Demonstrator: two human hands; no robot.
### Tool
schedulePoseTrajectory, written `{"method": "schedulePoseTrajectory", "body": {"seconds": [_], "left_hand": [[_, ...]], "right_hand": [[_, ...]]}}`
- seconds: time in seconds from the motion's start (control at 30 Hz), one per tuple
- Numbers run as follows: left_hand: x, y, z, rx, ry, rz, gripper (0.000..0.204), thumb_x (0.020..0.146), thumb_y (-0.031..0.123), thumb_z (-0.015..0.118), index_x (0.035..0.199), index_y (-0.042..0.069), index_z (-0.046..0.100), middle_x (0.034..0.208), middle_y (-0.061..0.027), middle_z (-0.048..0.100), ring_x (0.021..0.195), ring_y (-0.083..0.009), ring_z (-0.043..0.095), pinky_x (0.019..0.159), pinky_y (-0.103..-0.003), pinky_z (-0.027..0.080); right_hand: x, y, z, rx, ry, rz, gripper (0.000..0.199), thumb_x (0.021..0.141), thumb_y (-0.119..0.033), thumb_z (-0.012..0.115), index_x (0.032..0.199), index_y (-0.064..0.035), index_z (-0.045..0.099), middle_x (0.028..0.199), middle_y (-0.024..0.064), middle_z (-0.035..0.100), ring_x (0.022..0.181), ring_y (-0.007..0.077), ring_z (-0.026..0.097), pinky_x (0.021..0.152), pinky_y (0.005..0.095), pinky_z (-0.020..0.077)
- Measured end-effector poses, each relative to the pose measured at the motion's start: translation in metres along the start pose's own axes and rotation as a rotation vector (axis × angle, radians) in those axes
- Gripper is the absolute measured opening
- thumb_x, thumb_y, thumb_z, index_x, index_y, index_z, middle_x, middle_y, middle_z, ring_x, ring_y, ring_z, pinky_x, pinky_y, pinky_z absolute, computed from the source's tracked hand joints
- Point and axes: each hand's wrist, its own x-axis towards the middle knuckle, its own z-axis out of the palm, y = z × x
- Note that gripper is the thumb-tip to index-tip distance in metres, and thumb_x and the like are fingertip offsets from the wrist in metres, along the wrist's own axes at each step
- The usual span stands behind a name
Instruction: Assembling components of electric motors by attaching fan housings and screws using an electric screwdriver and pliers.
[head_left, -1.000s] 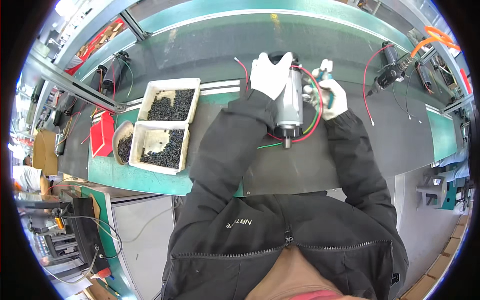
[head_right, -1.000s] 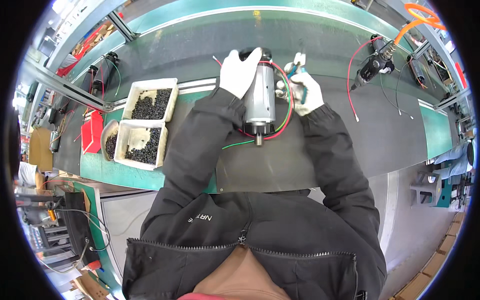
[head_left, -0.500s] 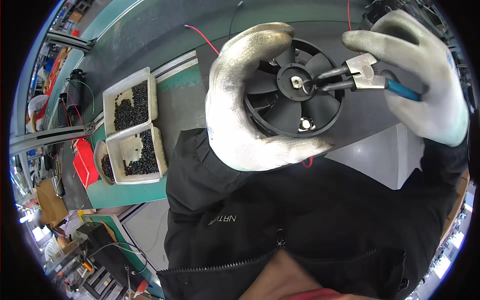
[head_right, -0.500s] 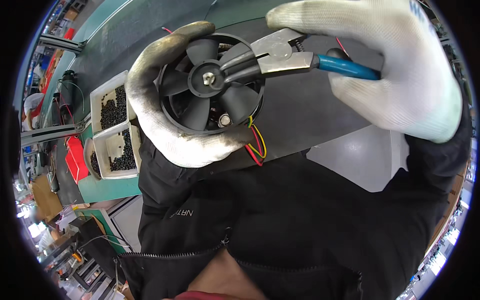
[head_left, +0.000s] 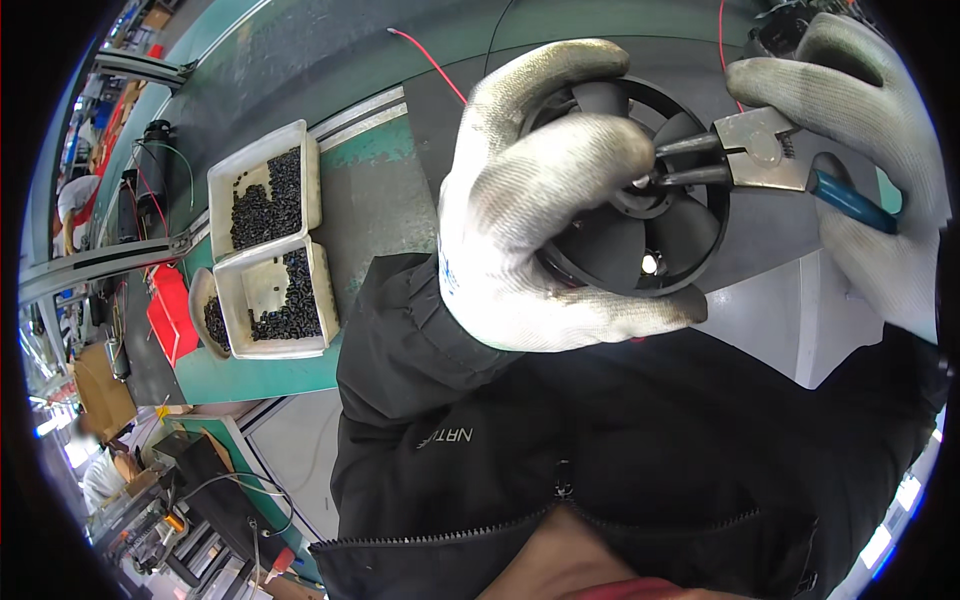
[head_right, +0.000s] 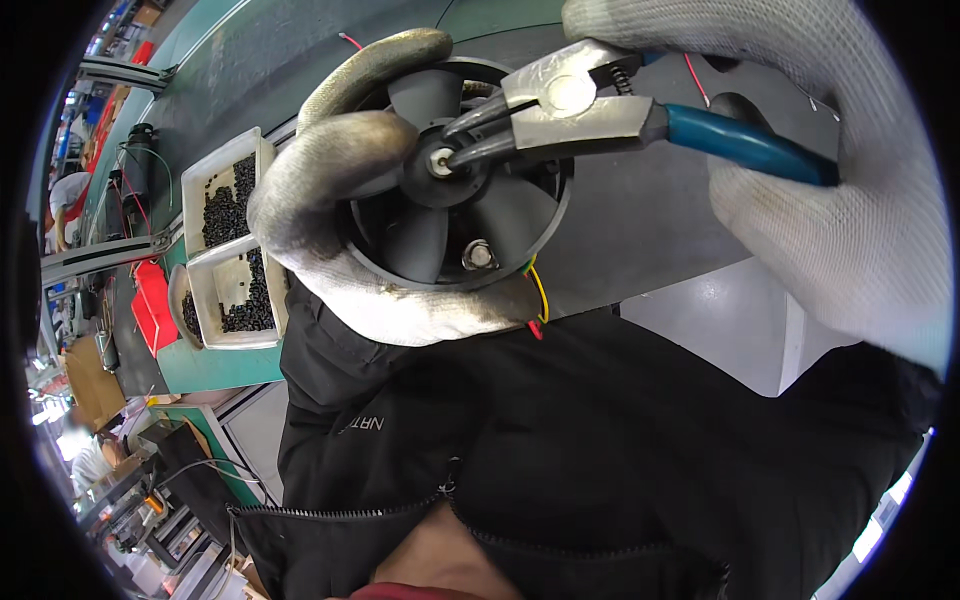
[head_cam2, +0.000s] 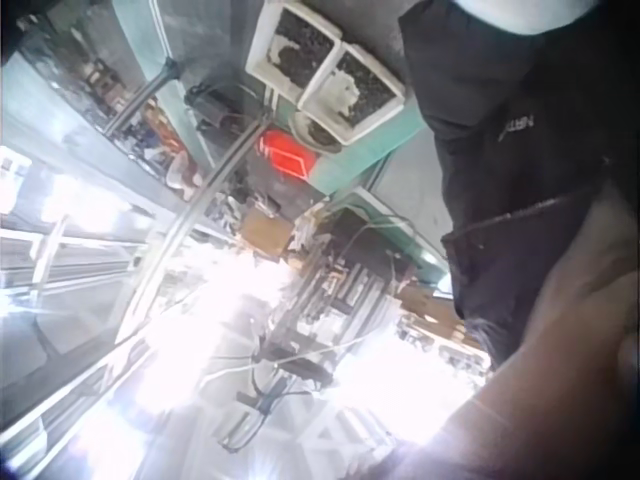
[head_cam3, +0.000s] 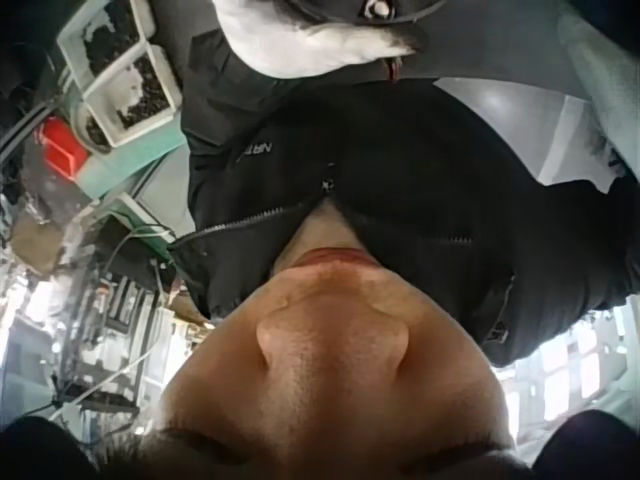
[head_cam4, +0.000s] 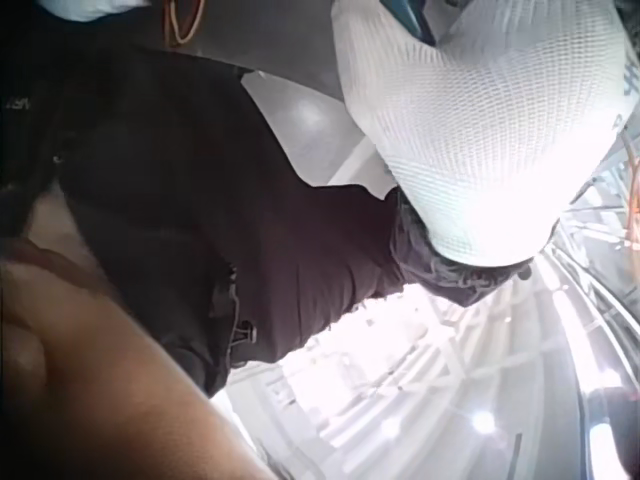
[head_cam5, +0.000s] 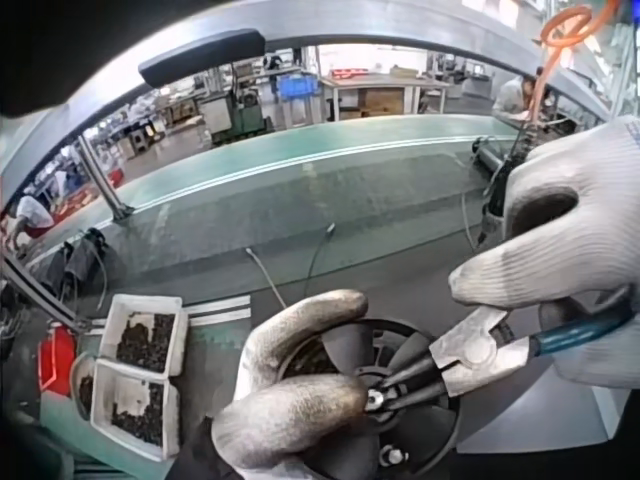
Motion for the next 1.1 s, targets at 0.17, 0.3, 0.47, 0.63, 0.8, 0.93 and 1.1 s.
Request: {"method": "schedulePoseTrajectory", "body": {"seconds": [0.17, 0.3, 0.47, 0.63, 0.8, 0.93, 1.1], "left_hand": [[0.001, 0.004, -0.009, 0.276, -0.195, 0.106, 0.084, 0.048, 0.035, 0.094, 0.113, 0.003, 0.052, 0.114, -0.0254, 0.052, 0.110, -0.0424, 0.055, 0.083, -0.047, 0.053], [0.006, 0.016, -0.012, 0.379, -0.189, 0.086, 0.084, 0.048, 0.035, 0.094, 0.115, 0.004, 0.052, 0.115, -0.0259, 0.052, 0.109, -0.0420, 0.055, 0.083, -0.047, 0.053], [0.009, 0.014, -0.007, 0.266, -0.230, 0.045, 0.065, 0.044, 0.043, 0.088, 0.088, 0.003, 0.060, 0.113, -0.0318, 0.052, 0.106, -0.0396, 0.055, 0.085, -0.043, 0.050], [-0.006, 0.011, -0.003, 0.084, -0.065, 0.070, 0.074, 0.050, 0.042, 0.091, 0.102, 0.004, 0.054, 0.115, -0.0361, 0.051, 0.102, -0.0404, 0.060, 0.085, -0.043, 0.054], [-0.018, 0.001, 0.010, -0.097, 0.081, 0.099, 0.047, 0.060, 0.018, 0.081, 0.095, -0.007, 0.061, 0.112, -0.0328, 0.054, 0.098, -0.0367, 0.062, 0.083, -0.042, 0.054], [-0.030, -0.004, 0.008, -0.133, 0.150, 0.087, 0.041, 0.057, 0.009, 0.073, 0.091, -0.010, 0.061, 0.110, -0.0353, 0.054, 0.095, -0.0382, 0.063, 0.079, -0.041, 0.055], [-0.040, -0.016, 0.007, -0.212, 0.193, 0.132, 0.035, 0.054, -0.002, 0.064, 0.086, -0.014, 0.062, 0.108, -0.0384, 0.054, 0.090, -0.0401, 0.064, 0.075, -0.041, 0.057]], "right_hand": [[-0.009, -0.010, -0.008, 0.037, -0.063, -0.017, 0.059, 0.054, 0.006, 0.052, 0.112, 0.0024, 0.063, 0.088, 0.0122, 0.057, 0.075, 0.0232, 0.057, 0.064, 0.0321, 0.0452], [0.001, -0.001, -0.006, 0.112, -0.041, -0.055, 0.059, 0.054, 0.006, 0.053, 0.112, 0.0026, 0.063, 0.088, 0.0119, 0.058, 0.074, 0.0225, 0.057, 0.063, 0.0317, 0.0450], [0.007, 0.035, 0.021, 0.301, 0.093, -0.068, 0.058, 0.054, 0.006, 0.053, 0.112, 0.0027, 0.063, 0.087, 0.0115, 0.058, 0.073, 0.0215, 0.057, 0.062, 0.0312, 0.0448], [-0.005, 0.039, 0.062, 0.399, 0.225, -0.051, 0.048, 0.065, 0.010, 0.054, 0.112, 0.0033, 0.063, 0.089, 0.0117, 0.060, 0.074, 0.0188, 0.058, 0.062, 0.0291, 0.0474], [-0.022, 0.023, 0.104, 0.769, 0.514, 0.354, 0.050, 0.073, 0.013, 0.048, 0.119, 0.0015, 0.060, 0.106, 0.0142, 0.059, 0.095, 0.0171, 0.058, 0.085, 0.0285, 0.0489], [-0.047, 0.034, 0.144, 0.509, 0.394, 0.606, 0.040, 0.076, -0.009, 0.061, 0.116, -0.0034, 0.062, 0.097, 0.0119, 0.061, 0.088, 0.0224, 0.061, 0.085, 0.0309, 0.0468], [-0.100, 0.040, 0.212, 0.228, 0.264, 0.820, 0.040, 0.077, -0.014, 0.064, 0.117, -0.0058, 0.061, 0.111, 0.0147, 0.060, 0.107, 0.0319, 0.056, 0.094, 0.0378, 0.0441]]}}
